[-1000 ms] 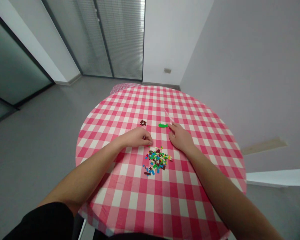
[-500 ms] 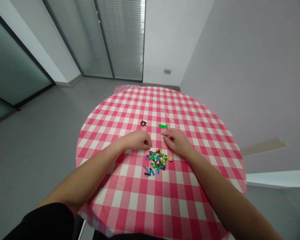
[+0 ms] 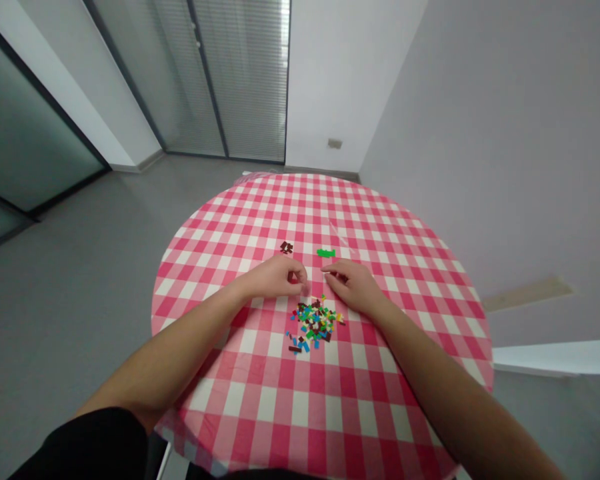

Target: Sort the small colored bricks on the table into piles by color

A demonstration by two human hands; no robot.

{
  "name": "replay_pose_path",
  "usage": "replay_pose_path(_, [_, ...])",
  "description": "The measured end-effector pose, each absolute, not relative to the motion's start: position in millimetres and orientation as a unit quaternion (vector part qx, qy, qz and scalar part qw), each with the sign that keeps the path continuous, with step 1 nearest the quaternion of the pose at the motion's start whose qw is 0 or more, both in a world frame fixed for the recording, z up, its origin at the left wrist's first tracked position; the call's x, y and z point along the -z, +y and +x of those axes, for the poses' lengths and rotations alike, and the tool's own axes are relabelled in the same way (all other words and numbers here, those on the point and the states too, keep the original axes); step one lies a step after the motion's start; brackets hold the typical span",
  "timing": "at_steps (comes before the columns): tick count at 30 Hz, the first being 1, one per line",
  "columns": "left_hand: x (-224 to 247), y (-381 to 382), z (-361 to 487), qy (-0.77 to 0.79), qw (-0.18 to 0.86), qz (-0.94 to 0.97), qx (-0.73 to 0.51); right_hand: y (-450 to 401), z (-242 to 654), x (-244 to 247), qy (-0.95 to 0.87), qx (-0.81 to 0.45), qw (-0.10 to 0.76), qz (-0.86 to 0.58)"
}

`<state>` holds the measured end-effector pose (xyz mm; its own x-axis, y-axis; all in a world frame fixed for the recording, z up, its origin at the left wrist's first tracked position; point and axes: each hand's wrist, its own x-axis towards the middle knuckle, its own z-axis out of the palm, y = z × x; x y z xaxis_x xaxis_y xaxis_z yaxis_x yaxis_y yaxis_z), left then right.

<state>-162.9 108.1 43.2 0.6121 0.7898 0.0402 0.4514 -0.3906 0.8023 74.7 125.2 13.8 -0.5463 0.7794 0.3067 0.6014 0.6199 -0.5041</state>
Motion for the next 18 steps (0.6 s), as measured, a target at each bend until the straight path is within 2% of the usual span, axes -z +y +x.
replay_pose_path(6, [-33, 110, -159, 0.412, 0.464, 0.730, -0.287, 120, 72, -18, -0.858, -0.171, 0.294, -0.384])
replay_pose_path(18, [-17, 117, -153, 0.422, 0.469, 0.674, -0.384, 111, 64, -24, -0.848, -0.159, 0.346, -0.368])
